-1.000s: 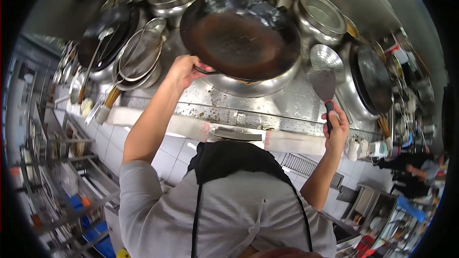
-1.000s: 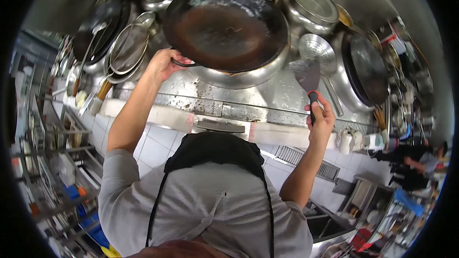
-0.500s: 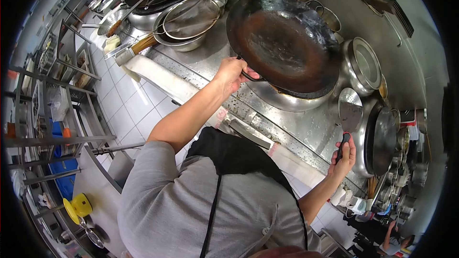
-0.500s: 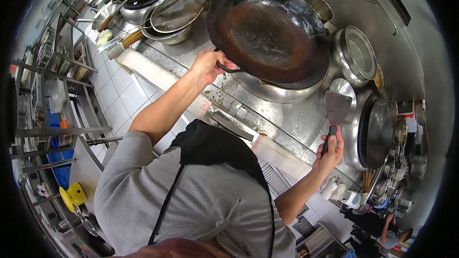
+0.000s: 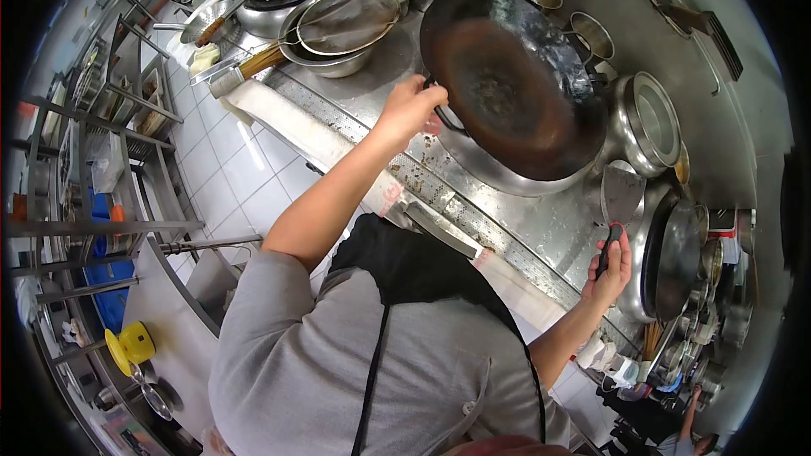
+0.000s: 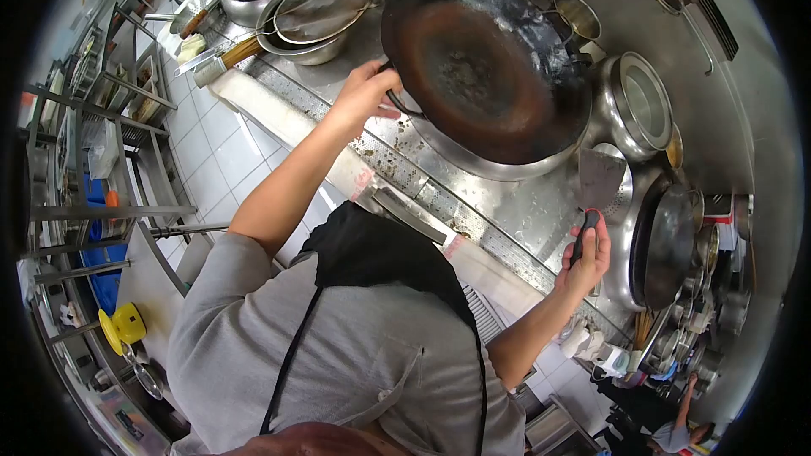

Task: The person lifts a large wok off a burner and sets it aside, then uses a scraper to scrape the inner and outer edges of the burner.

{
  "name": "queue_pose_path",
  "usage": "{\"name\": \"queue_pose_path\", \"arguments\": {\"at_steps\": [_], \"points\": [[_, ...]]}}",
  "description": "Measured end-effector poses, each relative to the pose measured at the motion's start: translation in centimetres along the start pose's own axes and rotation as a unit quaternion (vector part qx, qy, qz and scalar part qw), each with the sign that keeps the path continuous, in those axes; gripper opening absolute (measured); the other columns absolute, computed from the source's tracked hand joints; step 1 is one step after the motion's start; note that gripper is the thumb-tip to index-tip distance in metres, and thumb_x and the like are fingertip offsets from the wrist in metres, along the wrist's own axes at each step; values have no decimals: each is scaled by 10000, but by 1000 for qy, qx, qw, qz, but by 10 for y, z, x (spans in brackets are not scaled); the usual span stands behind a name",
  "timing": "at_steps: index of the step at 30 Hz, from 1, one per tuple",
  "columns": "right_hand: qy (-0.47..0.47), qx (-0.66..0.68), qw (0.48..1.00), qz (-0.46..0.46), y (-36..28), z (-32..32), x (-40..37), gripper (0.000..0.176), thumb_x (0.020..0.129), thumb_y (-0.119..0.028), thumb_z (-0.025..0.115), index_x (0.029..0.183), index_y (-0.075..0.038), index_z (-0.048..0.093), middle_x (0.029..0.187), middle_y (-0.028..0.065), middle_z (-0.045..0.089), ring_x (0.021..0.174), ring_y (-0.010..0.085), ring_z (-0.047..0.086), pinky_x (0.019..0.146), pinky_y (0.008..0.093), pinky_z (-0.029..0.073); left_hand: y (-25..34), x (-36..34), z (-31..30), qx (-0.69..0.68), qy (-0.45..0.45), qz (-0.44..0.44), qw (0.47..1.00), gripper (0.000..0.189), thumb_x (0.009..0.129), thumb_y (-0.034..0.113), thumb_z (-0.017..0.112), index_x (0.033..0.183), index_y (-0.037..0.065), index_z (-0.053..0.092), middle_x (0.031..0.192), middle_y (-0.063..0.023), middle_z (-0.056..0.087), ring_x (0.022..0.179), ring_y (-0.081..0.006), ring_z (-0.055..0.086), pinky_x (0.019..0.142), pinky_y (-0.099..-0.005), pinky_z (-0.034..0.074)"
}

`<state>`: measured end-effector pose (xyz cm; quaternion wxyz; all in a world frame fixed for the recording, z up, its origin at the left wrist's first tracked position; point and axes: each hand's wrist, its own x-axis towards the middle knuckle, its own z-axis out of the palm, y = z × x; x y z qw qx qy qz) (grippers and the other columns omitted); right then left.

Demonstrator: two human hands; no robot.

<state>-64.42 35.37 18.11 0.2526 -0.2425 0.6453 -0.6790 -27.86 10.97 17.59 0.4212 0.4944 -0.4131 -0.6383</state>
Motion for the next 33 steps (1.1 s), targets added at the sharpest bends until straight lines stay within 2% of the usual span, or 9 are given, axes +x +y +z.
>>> {"name": "queue_pose_path", "arguments": {"at_steps": [2, 5, 6, 9, 10, 11, 16, 19, 33], "points": [[1, 8, 1000, -2, -2, 0, -1, 388, 967, -180, 681, 1321, -32, 623, 821, 88, 693, 468, 36, 494, 372, 167, 315, -4, 20, -1, 135, 58, 94, 985, 450, 805, 221, 642, 1168, -40, 592, 1046, -137, 646, 891, -233, 649, 771, -386, 567], [1, 18, 1000, -6, -1, -1, -1, 389, 964, -180, 685, 1320, -34, 624, 817, 88, 693, 469, 42, 498, 372, 166, 322, -3, 23, -2, 281, 133, 214, 926, 553, 760, 269, 673, 1154, -106, 575, 1138, -228, 616, 1068, -377, 609, 988, -433, 474], [4, 16, 1000, -6, 0, -5, -3, 388, 964, -178, 685, 1319, -35, 625, 817, 89, 693, 469, 44, 499, 372, 165, 325, 1, 18, -6, 340, 111, 212, 910, 564, 758, 159, 660, 1256, -80, 548, 1247, -262, 562, 1148, -399, 553, 1054, -450, 425], [8, 24, 1000, -7, 5, -11, -3, 382, 965, -175, 682, 1317, -37, 626, 819, 92, 695, 470, 48, 503, 374, 160, 331, 14, -7, -9, 447, 175, 536, 694, 599, 774, 4, 610, 1365, -13, 514, 1237, -221, 574, 1056, -355, 591, 979, -457, 466], [13, 24, 1000, -6, 6, -17, -5, 380, 966, -173, 680, 1316, -37, 627, 820, 94, 695, 470, 48, 504, 375, 159, 333, 10, -9, -10, 417, 98, 553, 715, 624, 809, -79, 557, 1420, 21, 480, 1150, -194, 615, 1014, -366, 601, 992, -484, 452], [25, 23, 999, -3, 7, -21, -5, 381, 974, -178, 668, 1324, -33, 622, 825, 94, 695, 466, 47, 500, 369, 163, 331, -2, -3, -15, 356, -30, 493, 793, 509, 853, -13, 625, 1356, 30, 561, 1043, -147, 649, 981, -358, 616, 959, -480, 460], [35, 36, 999, -15, 7, -19, 4, 386, 987, -186, 654, 1340, -35, 617, 838, 85, 696, 468, 41, 496, 363, 166, 332, 6, -33, -3, 502, -107, 597, 616, 264, 763, 269, 832, 871, 62, 708, 803, -75, 619, 799, -279, 608, 777, -393, 484], [40, 42, 998, -18, 3, -12, 5, 385, 986, -186, 658, 1340, -40, 620, 850, 83, 698, 471, 39, 493, 368, 163, 331, -21, -21, 7, 509, -67, 618, 595, 332, 699, 330, 869, 713, 89, 643, 703, -51, 571, 704, -254, 578, 722, -377, 472], [22, 22, 999, -35, -12, 12, 2, 383, 988, -186, 656, 1343, -47, 612, 856, 81, 691, 483, 39, 481, 385, 164, 325, 29, -1, -16, 276, 85, 600, 746, 414, 652, 341, 924, 604, 97, 593, 565, -37, 561, 495, -217, 550, 488, -333, 418]]}}
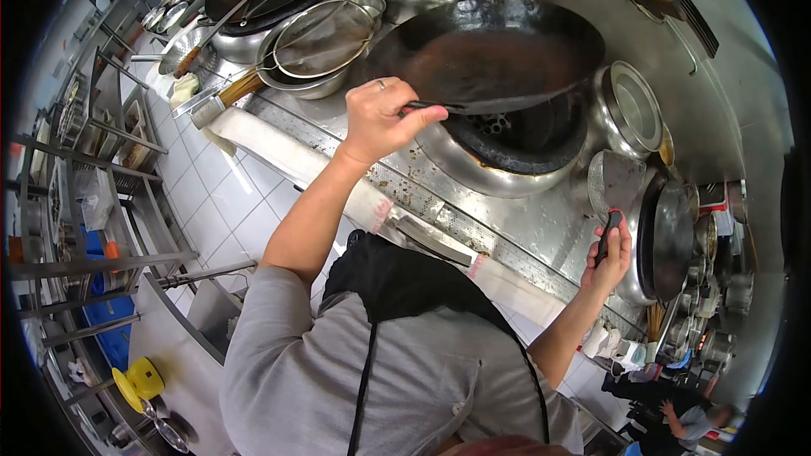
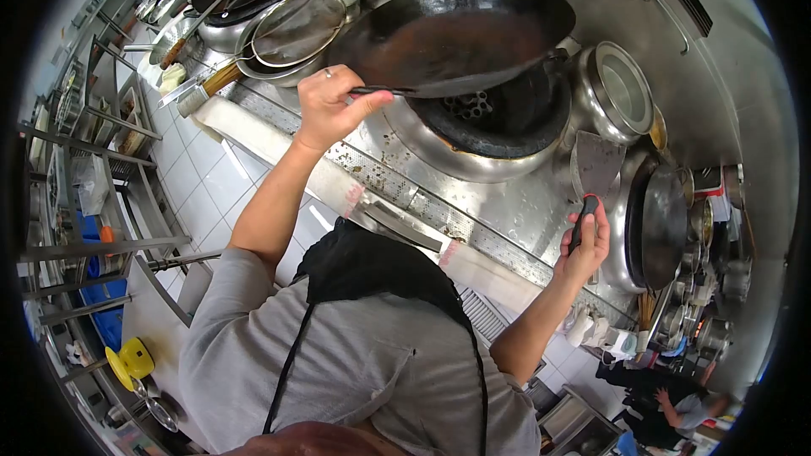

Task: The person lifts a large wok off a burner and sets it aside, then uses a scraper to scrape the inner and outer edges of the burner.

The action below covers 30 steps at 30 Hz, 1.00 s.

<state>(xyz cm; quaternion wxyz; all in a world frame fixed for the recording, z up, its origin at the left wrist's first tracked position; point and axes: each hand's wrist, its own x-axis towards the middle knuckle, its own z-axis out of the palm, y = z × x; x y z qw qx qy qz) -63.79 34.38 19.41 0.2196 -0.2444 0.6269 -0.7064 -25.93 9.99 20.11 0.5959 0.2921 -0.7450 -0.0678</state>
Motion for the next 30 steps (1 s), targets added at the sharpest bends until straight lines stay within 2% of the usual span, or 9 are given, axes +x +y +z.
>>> {"name": "queue_pose_path", "arguments": {"at_steps": [2, 3, 7, 10, 11, 14, 19, 26, 30], "points": [[6, -3, 1000, -9, -5, 9, -3, 385, 990, -186, 651, 1346, -43, 609, 850, 82, 690, 476, 42, 478, 381, 168, 323, -4, 2, -5, -25, 33, -54, 998, 402, 648, 316, 936, 605, 93, 605, 573, -47, 579, 483, -205, 544, 480, -321, 412], [5, -2, 1000, -12, -8, 13, -4, 390, 985, -182, 657, 1344, -38, 608, 841, 85, 693, 469, 41, 479, 377, 168, 323, -6, 1, -9, -30, 53, -86, 994, 373, 678, 255, 944, 616, 77, 622, 562, -13, 567, 482, -122, 506, 471, -270, 371], [2, -4, 1000, -23, -14, 18, -10, 399, 987, -179, 652, 1351, -25, 598, 835, 93, 691, 457, 44, 477, 368, 174, 320, -23, -7, -26, -132, 123, -234, 955, 336, 743, 187, 932, 644, 55, 639, 597, 71, 513, 587, -23, 411, 517, -217, 308], [-5, 1, 1000, -19, -15, 19, -12, 400, 997, -184, 642, 1360, -25, 591, 842, 99, 687, 458, 47, 475, 365, 177, 322, -45, -21, -41, -141, 192, -299, 924, 327, 758, 173, 921, 659, 37, 641, 638, 93, 512, 608, -26, 408, 539, -215, 314], [-8, 6, 1000, -15, -14, 20, -13, 400, 998, -185, 642, 1361, -26, 589, 842, 101, 687, 458, 47, 476, 364, 177, 323, -54, -28, -43, -177, 227, -308, 907, 340, 764, 184, 919, 654, 34, 634, 648, 100, 494, 606, -28, 380, 532, -223, 280], [-15, 1, 1000, -13, -10, 23, -10, 399, 1003, -191, 640, 1364, -30, 586, 846, 100, 684, 458, 48, 475, 362, 177, 328, -78, -55, -56, -223, 252, -379, 862, 357, 776, 208, 913, 645, 39, 627, 650, 90, 492, 608, -33, 360, 528, -237, 243], [-39, -3, 999, -12, -11, 38, -1, 405, 1002, -192, 649, 1366, -31, 579, 853, 91, 681, 475, 47, 483, 370, 173, 328, -99, -75, -72, -213, 271, -381, 858, 421, 779, 217, 911, 598, 78, 557, 588, 87, 456, 549, -32, 343, 502, -241, 227], [-67, -5, 998, -17, -18, 57, 2, 404, 1002, -190, 645, 1367, -32, 576, 855, 89, 683, 482, 49, 489, 377, 172, 329, -126, -81, -104, -332, 325, -419, 780, 343, 835, 168, 856, 657, 78, 577, 565, 53, 466, 441, -58, 352, 416, -242, 268], [-63, 1, 998, -20, -18, 59, 4, 405, 1003, -192, 641, 1370, -33, 575, 859, 93, 684, 482, 51, 491, 380, 172, 330, -148, -82, -123, -353, 334, -431, 760, 387, 881, 212, 821, 663, 144, 508, 540, 76, 400, 423, -48, 317, 399, -237, 247]]}}
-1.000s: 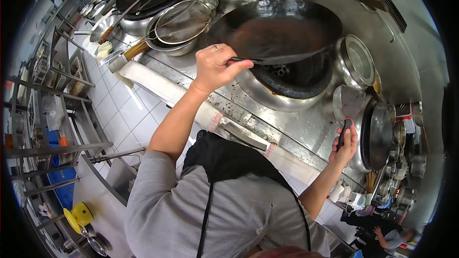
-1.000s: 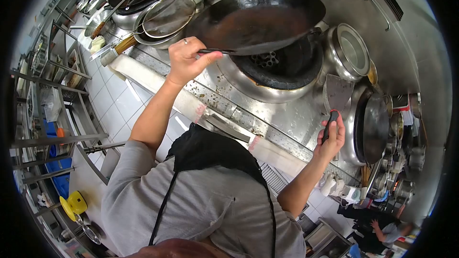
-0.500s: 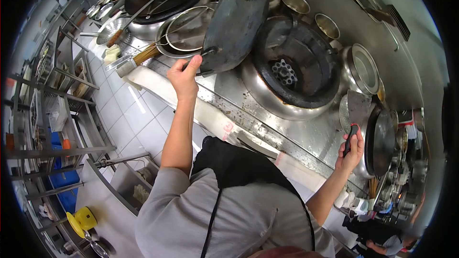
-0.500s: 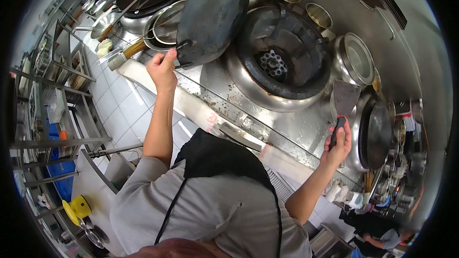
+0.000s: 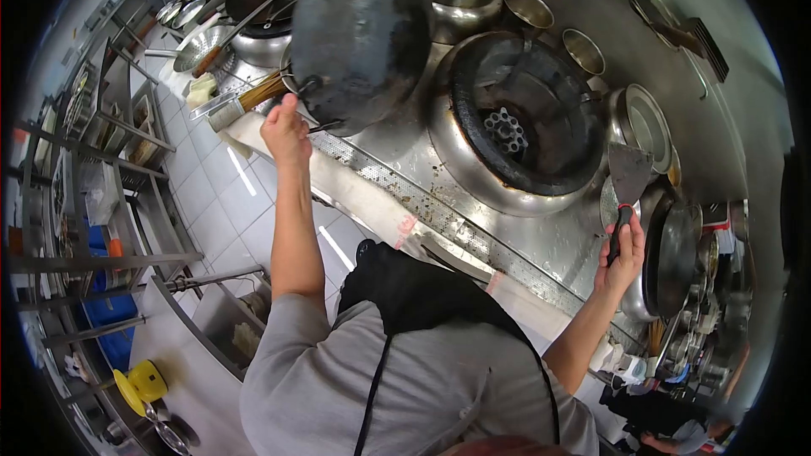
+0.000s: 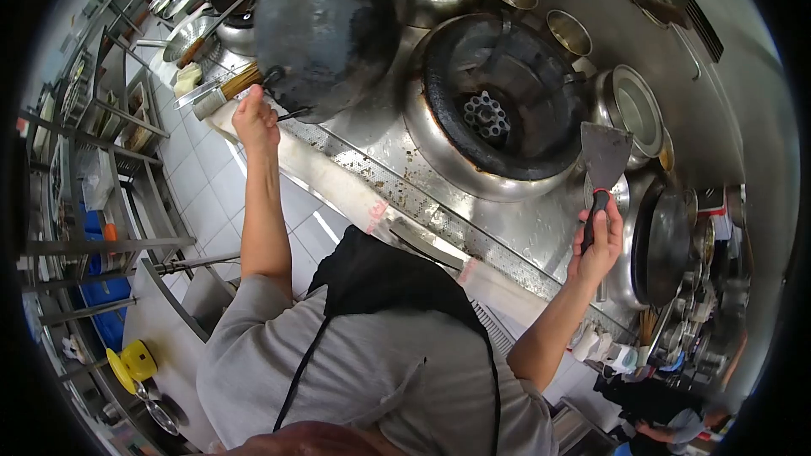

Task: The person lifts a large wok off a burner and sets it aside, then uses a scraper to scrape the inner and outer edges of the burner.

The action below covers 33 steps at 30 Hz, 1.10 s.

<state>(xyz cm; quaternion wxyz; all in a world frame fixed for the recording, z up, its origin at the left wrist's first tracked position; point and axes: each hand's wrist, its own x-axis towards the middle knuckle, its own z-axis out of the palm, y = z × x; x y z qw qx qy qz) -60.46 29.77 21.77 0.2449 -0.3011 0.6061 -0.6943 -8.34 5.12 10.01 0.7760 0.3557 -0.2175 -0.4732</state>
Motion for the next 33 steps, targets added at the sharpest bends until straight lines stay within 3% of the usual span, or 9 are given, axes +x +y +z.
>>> {"name": "queue_pose_path", "arguments": {"at_steps": [9, 26, 30, 33], "points": [[7, 16, 1000, 9, 12, -22, -6, 418, 1001, -198, 644, 1377, -28, 575, 870, 105, 692, 472, 53, 485, 377, 172, 325, -9, 26, -27, -28, 59, -29, 997, 428, 899, 379, 796, 698, 158, 489, 539, 66, 343, 403, -73, 273, 399, -267, 200], [12, -17, 999, 30, 10, -18, -9, 412, 1008, -186, 630, 1383, -27, 571, 875, 106, 685, 473, 53, 467, 369, 181, 307, -69, 39, -103, -70, 168, -99, 978, 521, 876, 443, 795, 622, 167, 433, 491, 62, 294, 385, -87, 246, 390, -273, 202], [-5, -11, 1000, 6, 11, -14, -8, 409, 1011, -182, 632, 1385, -28, 571, 873, 108, 687, 476, 62, 479, 368, 183, 317, -68, 40, -112, -7, 158, -105, 982, 418, 910, 443, 761, 772, 127, 525, 633, 33, 439, 486, -101, 364, 450, -283, 318], [-18, -6, 1000, 10, 9, -12, -9, 414, 1018, -170, 621, 1403, -32, 554, 876, 112, 688, 481, 72, 493, 369, 181, 330, -59, 30, -110, 44, 124, -94, 987, 394, 970, 434, 689, 799, 104, 559, 638, 38, 431, 516, -93, 372, 482, -286, 360]]}}
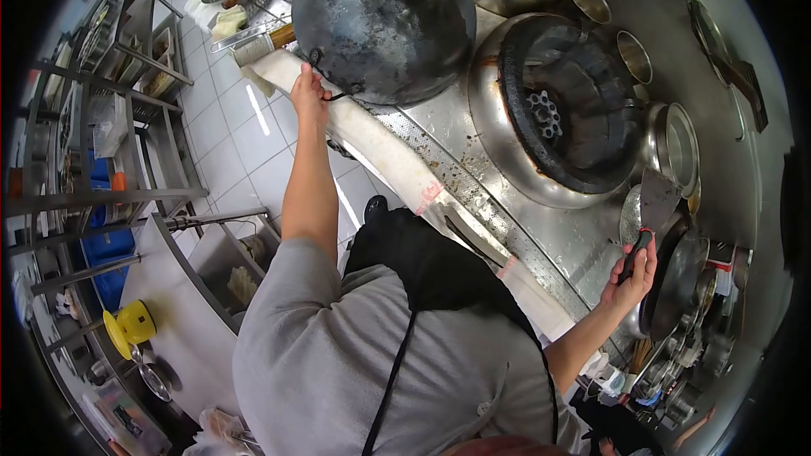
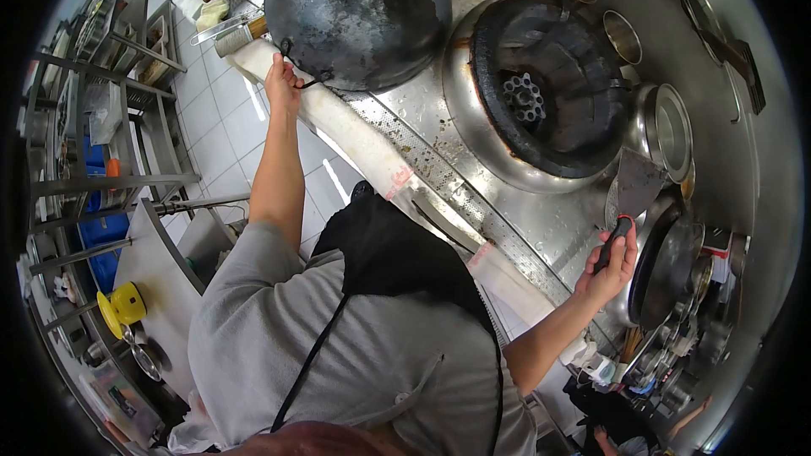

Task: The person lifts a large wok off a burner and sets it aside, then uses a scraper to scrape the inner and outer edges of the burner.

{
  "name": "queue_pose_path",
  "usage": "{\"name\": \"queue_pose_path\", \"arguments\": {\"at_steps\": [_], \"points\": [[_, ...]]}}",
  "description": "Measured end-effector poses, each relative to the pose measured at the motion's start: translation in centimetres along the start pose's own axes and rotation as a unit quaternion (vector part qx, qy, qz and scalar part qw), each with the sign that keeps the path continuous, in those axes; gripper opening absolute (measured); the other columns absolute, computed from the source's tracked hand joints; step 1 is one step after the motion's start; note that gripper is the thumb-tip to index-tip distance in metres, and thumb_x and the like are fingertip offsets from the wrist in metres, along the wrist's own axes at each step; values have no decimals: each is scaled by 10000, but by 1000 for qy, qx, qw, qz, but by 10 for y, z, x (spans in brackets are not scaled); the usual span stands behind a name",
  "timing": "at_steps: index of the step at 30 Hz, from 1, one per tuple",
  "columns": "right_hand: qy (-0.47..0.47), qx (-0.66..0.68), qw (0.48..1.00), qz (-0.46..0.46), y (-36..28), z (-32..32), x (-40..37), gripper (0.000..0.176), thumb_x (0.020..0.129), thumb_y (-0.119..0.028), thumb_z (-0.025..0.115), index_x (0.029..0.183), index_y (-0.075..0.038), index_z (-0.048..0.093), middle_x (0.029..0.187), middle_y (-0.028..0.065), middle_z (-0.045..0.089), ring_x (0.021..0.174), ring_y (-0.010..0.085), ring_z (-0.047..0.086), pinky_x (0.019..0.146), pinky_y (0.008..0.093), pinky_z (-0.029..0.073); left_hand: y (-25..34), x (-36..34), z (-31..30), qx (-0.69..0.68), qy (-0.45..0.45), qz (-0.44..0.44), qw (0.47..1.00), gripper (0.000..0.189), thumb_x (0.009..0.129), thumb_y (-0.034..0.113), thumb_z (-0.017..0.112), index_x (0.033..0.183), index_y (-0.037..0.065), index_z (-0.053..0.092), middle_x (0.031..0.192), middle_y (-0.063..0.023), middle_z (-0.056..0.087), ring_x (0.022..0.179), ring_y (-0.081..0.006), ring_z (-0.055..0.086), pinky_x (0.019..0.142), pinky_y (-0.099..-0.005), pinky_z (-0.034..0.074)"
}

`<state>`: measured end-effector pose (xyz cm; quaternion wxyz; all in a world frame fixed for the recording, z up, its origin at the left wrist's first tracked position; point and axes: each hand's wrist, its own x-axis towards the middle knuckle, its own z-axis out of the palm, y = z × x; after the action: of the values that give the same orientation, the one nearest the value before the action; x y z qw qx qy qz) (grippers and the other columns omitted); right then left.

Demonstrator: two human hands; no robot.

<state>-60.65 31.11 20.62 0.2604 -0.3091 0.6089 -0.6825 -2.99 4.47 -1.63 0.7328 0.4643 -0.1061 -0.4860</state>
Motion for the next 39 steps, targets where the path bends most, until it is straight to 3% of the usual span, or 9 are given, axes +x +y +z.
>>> {"name": "queue_pose_path", "arguments": {"at_steps": [7, 13, 20, 23, 24, 27, 31, 34, 39], "points": [[-6, -11, 1000, 6, 3, 11, -2, 424, 1018, -176, 625, 1405, -21, 546, 885, 109, 685, 489, 68, 492, 378, 185, 330, -9, 7, -7, 200, -33, 132, 970, 406, 1061, 401, 529, 869, 60, 637, 694, 24, 506, 609, -102, 455, 569, -315, 438], [0, -13, 1000, 4, 5, 26, -6, 411, 1004, -163, 640, 1382, -14, 575, 884, 101, 697, 492, 55, 488, 385, 183, 326, -20, 42, -42, 506, -7, 298, 809, 394, 1051, 312, 494, 891, 23, 708, 865, -156, 691, 828, -288, 606, 779, -439, 470], [26, -19, 999, 24, 7, 34, -18, 409, 1001, -165, 639, 1374, -8, 578, 887, 114, 705, 481, 48, 491, 387, 173, 346, -13, 31, -44, 470, -49, 300, 828, 344, 1042, 273, 514, 974, 12, 726, 988, -180, 706, 957, -342, 616, 876, -458, 456], [31, -23, 999, 27, 7, 40, -24, 412, 1005, -163, 632, 1375, 6, 569, 903, 130, 701, 479, 50, 486, 383, 169, 343, -12, 29, -46, 514, -42, 363, 776, 334, 1042, 257, 517, 1001, -12, 711, 979, -194, 696, 931, -346, 623, 881, -457, 459], [34, -25, 999, 28, 7, 42, -27, 412, 1005, -162, 631, 1376, 6, 569, 904, 131, 700, 480, 50, 486, 382, 169, 341, -5, 10, -32, 463, -31, 363, 808, 315, 1025, 241, 534, 1028, -29, 697, 1039, -205, 680, 1015, -355, 586, 956, -464, 410], [39, -27, 998, 34, 8, 48, -33, 403, 1003, -159, 632, 1367, 6, 578, 912, 133, 701, 478, 52, 485, 380, 169, 338, -5, -28, -23, 477, 69, 424, 767, 292, 995, 223, 558, 1078, -24, 690, 1143, -207, 639, 1126, -368, 512, 1015, -483, 352], [62, -34, 997, 41, 11, 60, -42, 397, 994, -155, 643, 1357, -3, 592, 945, 134, 711, 479, 55, 489, 379, 169, 338, -24, -85, -26, 526, -145, 472, 692, 313, 928, 186, 637, 1188, 14, 663, 1220, -191, 571, 1181, -366, 462, 1038, -487, 347], [72, -71, 992, 80, 9, 61, -47, 366, 967, -163, 685, 1316, -67, 634, 866, 106, 720, 452, 55, 477, 373, 182, 292, -40, -132, 1, 515, -305, 389, 700, 320, 894, 146, 665, 1196, 39, 667, 1224, -194, 565, 1183, -379, 467, 1027, -503, 371], [7, -67, 989, 133, 15, 68, -42, 329, 979, -183, 672, 1286, -66, 651, 821, 70, 717, 482, 49, 507, 378, 192, 295, -78, -150, 21, 563, -345, 395, 639, 423, 891, 178, 668, 1292, 50, 624, 1284, -211, 556, 1237, -424, 466, 1057, -546, 365]]}}
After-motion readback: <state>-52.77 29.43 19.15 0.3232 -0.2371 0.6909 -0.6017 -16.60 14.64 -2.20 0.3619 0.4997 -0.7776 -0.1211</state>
